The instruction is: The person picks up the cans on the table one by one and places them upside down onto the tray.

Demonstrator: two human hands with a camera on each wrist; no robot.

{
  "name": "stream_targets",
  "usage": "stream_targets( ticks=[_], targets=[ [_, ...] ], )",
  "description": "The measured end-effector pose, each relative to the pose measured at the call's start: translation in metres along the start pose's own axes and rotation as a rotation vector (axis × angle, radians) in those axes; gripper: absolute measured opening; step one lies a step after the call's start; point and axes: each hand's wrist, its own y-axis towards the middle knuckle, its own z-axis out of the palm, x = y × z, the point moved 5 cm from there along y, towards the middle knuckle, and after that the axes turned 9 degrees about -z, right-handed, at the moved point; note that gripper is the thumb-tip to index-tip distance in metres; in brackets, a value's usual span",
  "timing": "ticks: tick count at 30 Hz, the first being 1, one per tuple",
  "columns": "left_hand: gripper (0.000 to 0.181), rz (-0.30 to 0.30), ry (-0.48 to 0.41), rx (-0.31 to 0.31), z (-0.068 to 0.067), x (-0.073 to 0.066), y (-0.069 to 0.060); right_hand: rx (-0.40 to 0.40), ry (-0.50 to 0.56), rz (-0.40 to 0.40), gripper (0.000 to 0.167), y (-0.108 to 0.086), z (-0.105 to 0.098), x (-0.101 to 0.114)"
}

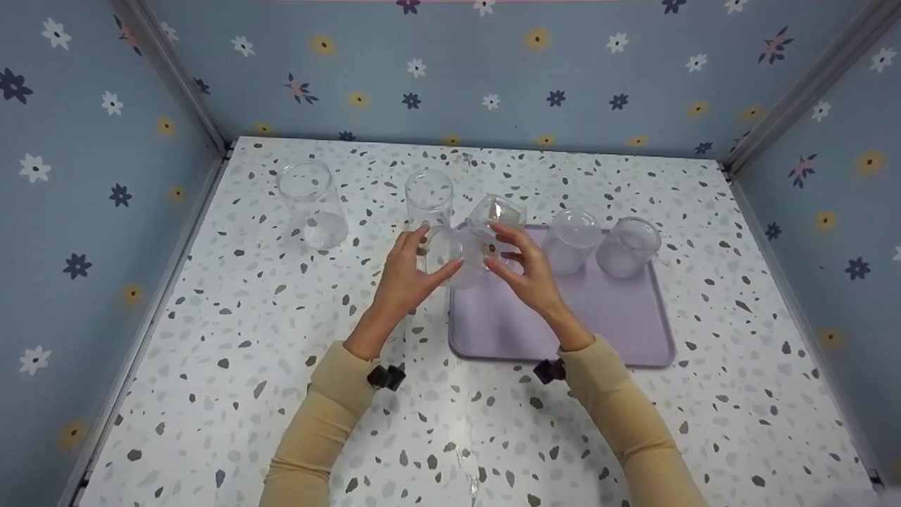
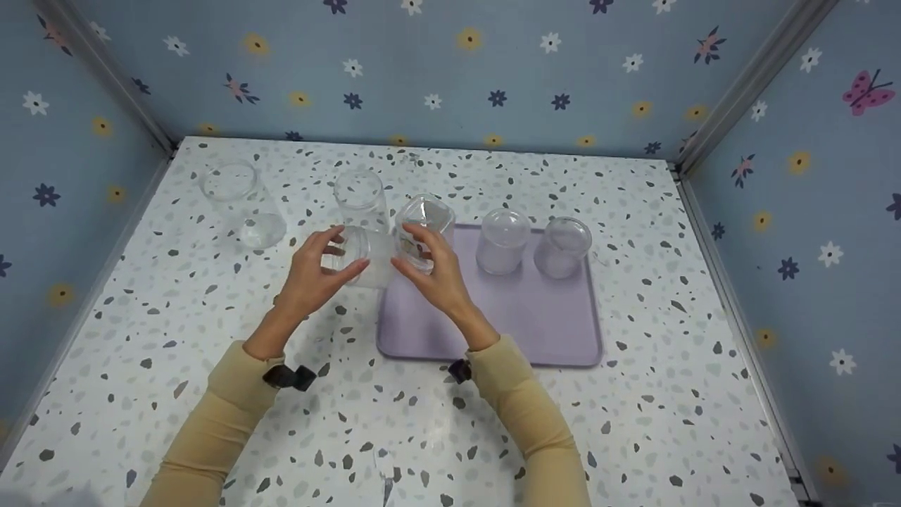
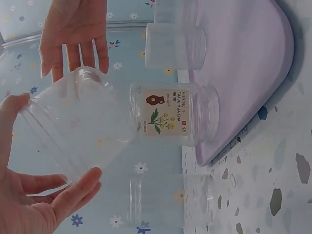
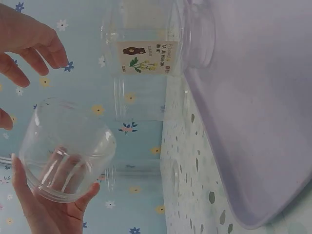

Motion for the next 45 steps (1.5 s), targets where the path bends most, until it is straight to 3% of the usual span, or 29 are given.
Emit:
stream_targets(
  ticks=[7, 11, 18, 20, 27, 33, 41, 45],
  targets=[
    [0.063, 0.046, -0.170, -0.031, 0.005, 0.003, -0.004, -0.020, 0.151, 0.001, 0.051, -0.009, 0.002, -0.007],
    [0.068, 0.053, -0.241, -0.042, 0.007, 0.004, -0.006, -0.005, 0.225, 0.008, 0.057, -0.013, 0.005, -0.009],
    [0.045, 0.045, -0.349, 0.015, -0.003, -0.025, -0.022, 0.017, 0.358, 0.017, 0.067, -0.020, 0.010, -0.028],
    [0.046, 0.057, -0.371, 0.025, -0.002, -0.024, -0.024, 0.026, 0.377, 0.022, 0.071, -0.022, 0.011, -0.031],
    [0.053, 0.111, -0.479, 0.058, 0.004, -0.020, -0.026, 0.050, 0.412, 0.030, 0.084, -0.025, 0.017, -0.030],
    [0.054, 0.159, -0.533, 0.071, 0.008, -0.018, -0.026, 0.016, 0.432, 0.049, 0.082, -0.027, 0.018, -0.027],
    [0.052, 0.110, -0.592, 0.156, 0.015, -0.012, -0.028, -0.037, 0.384, 0.019, 0.071, -0.031, 0.017, -0.024],
    [0.051, 0.130, -0.582, 0.199, 0.017, -0.010, -0.029, -0.062, 0.338, 0.037, 0.070, -0.035, 0.014, -0.024]
  ],
)
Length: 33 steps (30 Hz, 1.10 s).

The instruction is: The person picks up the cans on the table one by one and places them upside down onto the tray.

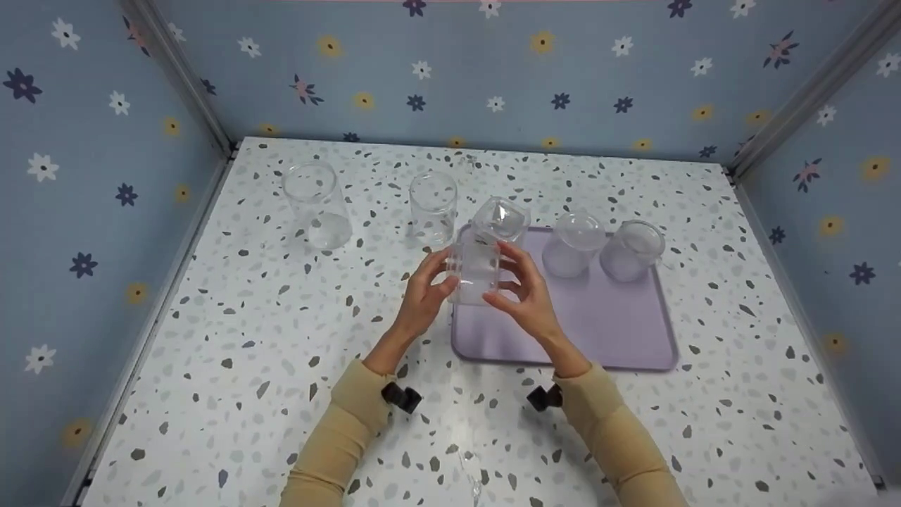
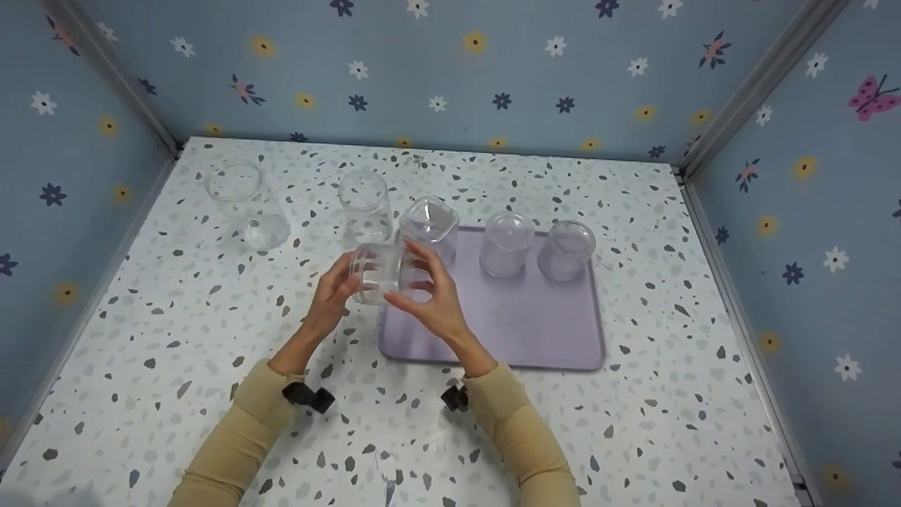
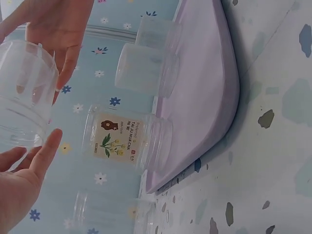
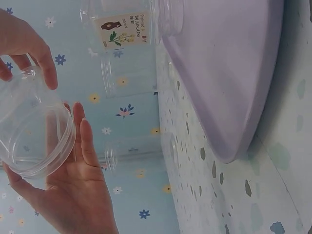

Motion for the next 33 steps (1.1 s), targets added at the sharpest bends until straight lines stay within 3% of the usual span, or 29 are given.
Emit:
stream_targets(
  ticks=[6, 11, 16, 23, 33],
  targets=[
    [0.058, 0.058, 0.051, -0.020, -0.001, -0.001, 0.001, 0.015, -0.127, 0.013, 0.071, -0.004, 0.000, 0.015],
    [0.033, 0.066, 0.104, -0.093, -0.004, -0.003, 0.004, 0.049, -0.294, 0.008, 0.071, -0.012, -0.004, 0.027],
    [0.027, 0.041, 0.207, -0.169, -0.012, -0.001, 0.010, 0.057, -0.423, -0.001, 0.071, -0.021, -0.017, 0.023],
    [0.026, 0.003, 0.290, -0.210, -0.028, 0.035, 0.029, 0.077, -0.578, 0.042, 0.074, -0.034, -0.041, 0.002],
    [0.034, 0.022, 0.428, -0.250, -0.048, 0.048, 0.052, 0.160, -0.735, 0.070, 0.076, -0.042, -0.059, 0.000]
  ],
)
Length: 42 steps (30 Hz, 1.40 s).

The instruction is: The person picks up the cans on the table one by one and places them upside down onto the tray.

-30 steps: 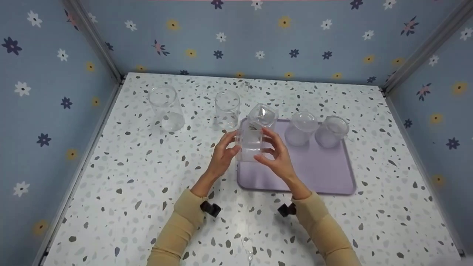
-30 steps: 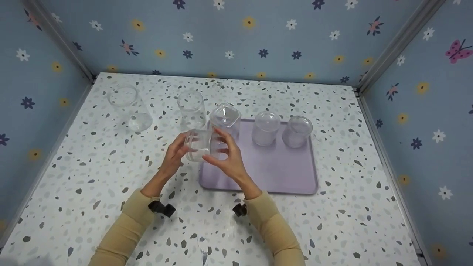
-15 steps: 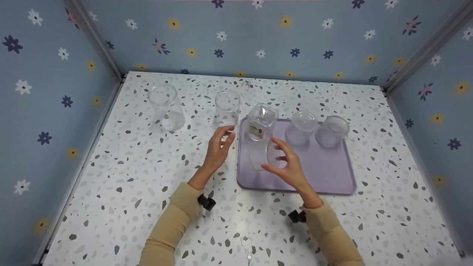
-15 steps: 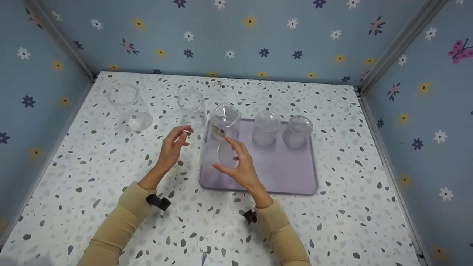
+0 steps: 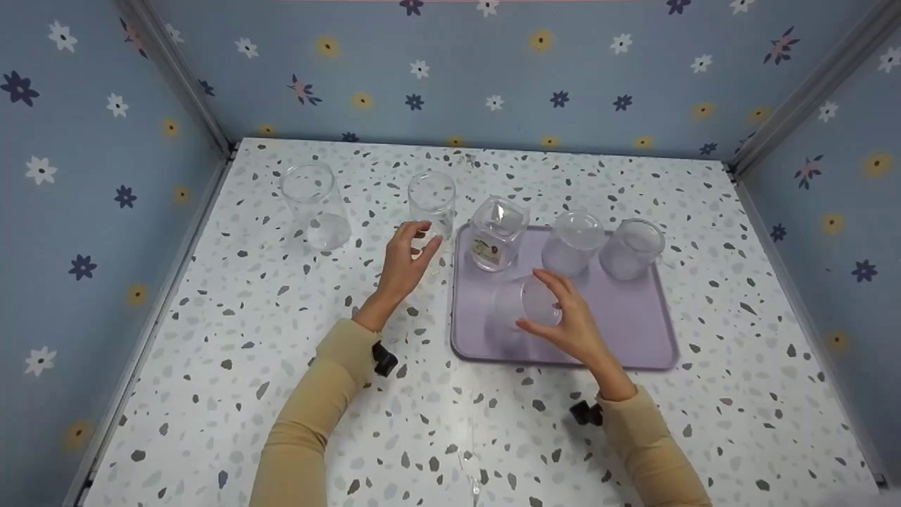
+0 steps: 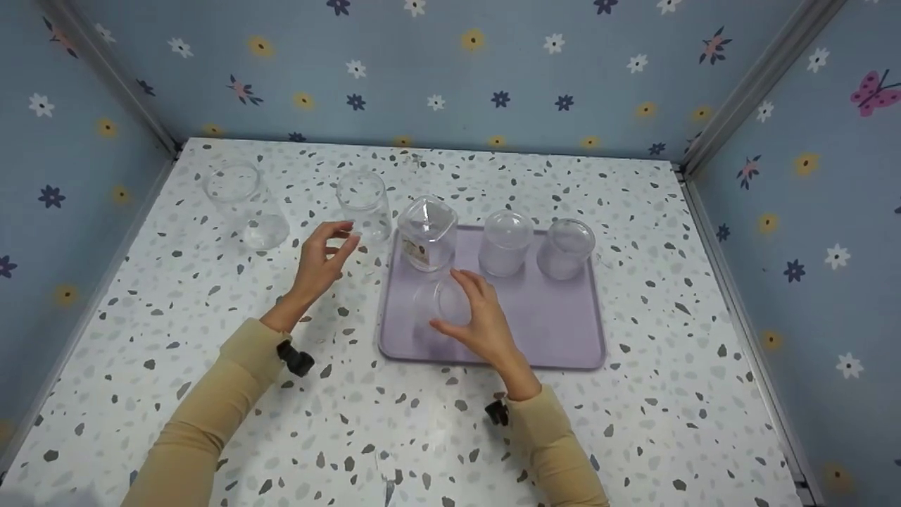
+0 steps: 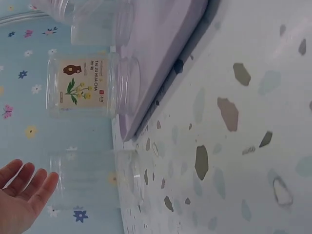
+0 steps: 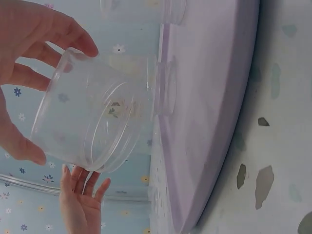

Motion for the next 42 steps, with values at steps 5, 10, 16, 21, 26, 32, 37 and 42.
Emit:
stream_targets(
  ticks=[5, 10, 16, 21, 26, 32, 37, 42],
  targets=[
    [0.038, -0.040, 0.080, -0.032, -0.005, 0.006, 0.011, 0.048, -0.043, -0.002, 0.077, -0.003, -0.005, -0.006],
    [0.042, -0.086, 0.168, -0.063, -0.007, 0.006, 0.022, 0.098, -0.100, 0.015, 0.078, -0.005, -0.012, -0.011],
    [0.052, -0.108, 0.308, -0.040, -0.005, 0.003, 0.034, 0.148, -0.162, 0.030, 0.079, -0.006, -0.024, -0.015],
    [0.057, -0.046, 0.417, -0.013, -0.003, -0.002, 0.046, 0.173, -0.202, 0.033, 0.079, -0.009, -0.036, -0.019],
    [0.061, -0.030, 0.528, 0.033, 0.000, -0.006, 0.056, 0.220, -0.237, 0.044, 0.080, -0.012, -0.045, -0.024],
    [0.070, -0.046, 0.650, 0.101, 0.002, -0.007, 0.068, 0.266, -0.270, 0.047, 0.081, -0.013, -0.056, -0.030],
    [0.082, -0.115, 0.732, 0.189, 0.005, -0.005, 0.078, 0.283, -0.289, 0.064, 0.079, -0.015, -0.066, -0.034],
    [0.089, -0.188, 0.764, 0.251, 0.008, -0.002, 0.087, 0.287, -0.301, 0.089, 0.079, -0.016, -0.073, -0.038]
  ],
)
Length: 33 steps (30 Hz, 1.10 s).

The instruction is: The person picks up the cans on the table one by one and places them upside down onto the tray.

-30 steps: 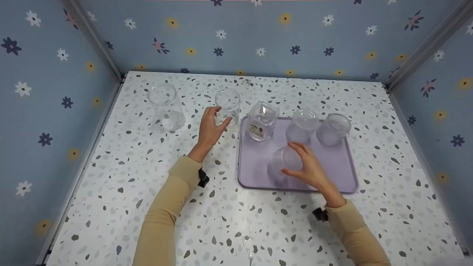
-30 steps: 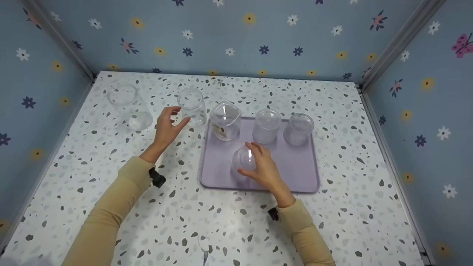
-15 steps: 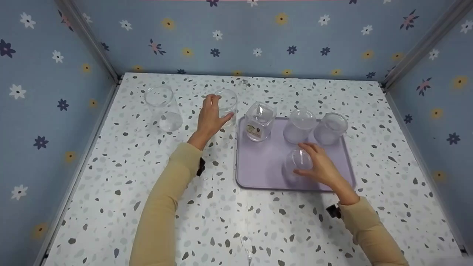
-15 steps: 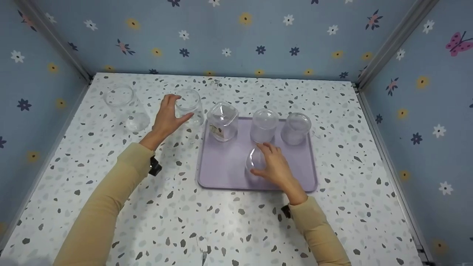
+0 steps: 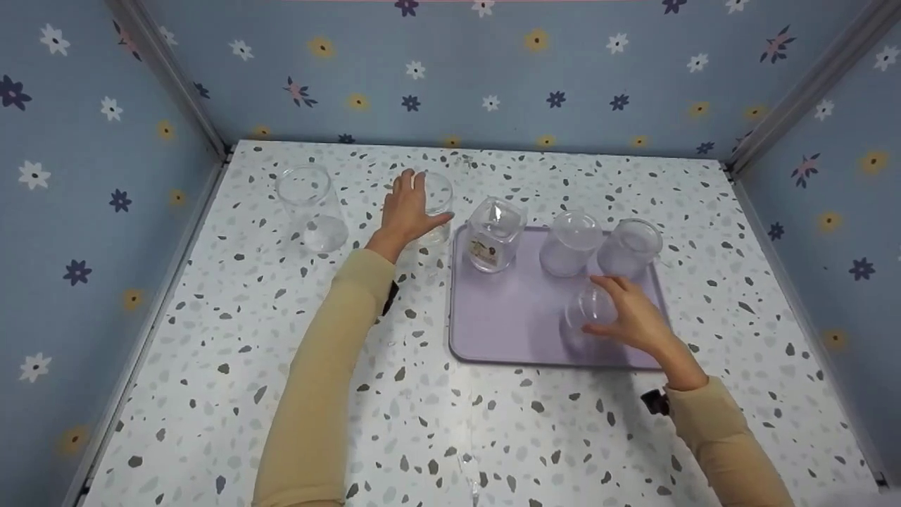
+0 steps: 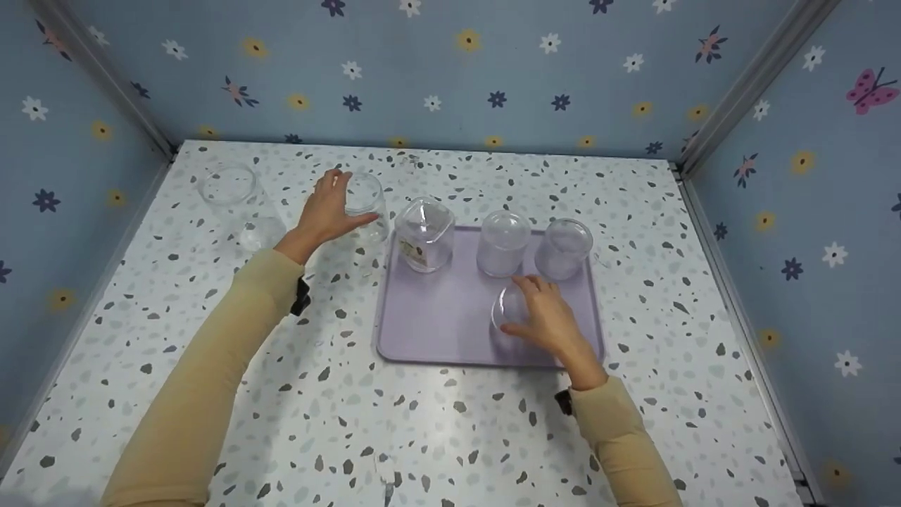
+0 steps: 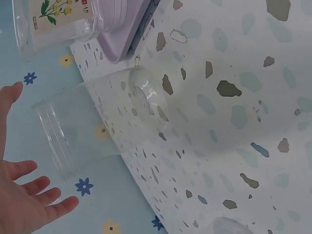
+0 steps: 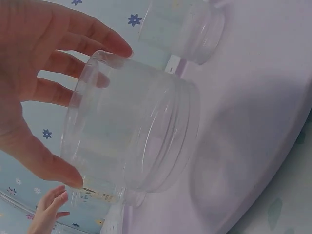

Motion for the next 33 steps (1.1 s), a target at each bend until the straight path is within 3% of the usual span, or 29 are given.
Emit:
stream_targets(
  ticks=[7, 18, 33],
  targets=[
    [0.096, -0.065, -0.003, 0.046, 0.008, 0.001, 0.011, -0.010, 0.035, 0.084, 0.079, -0.003, -0.004, -0.014],
    [0.099, -0.089, 0.027, 0.085, 0.016, -0.001, 0.016, 0.020, 0.022, 0.293, 0.080, -0.016, -0.008, -0.037],
    [0.094, -0.106, -0.018, 0.135, 0.016, 0.000, 0.020, 0.032, 0.011, 0.413, 0.085, -0.034, -0.014, -0.057]
  ],
)
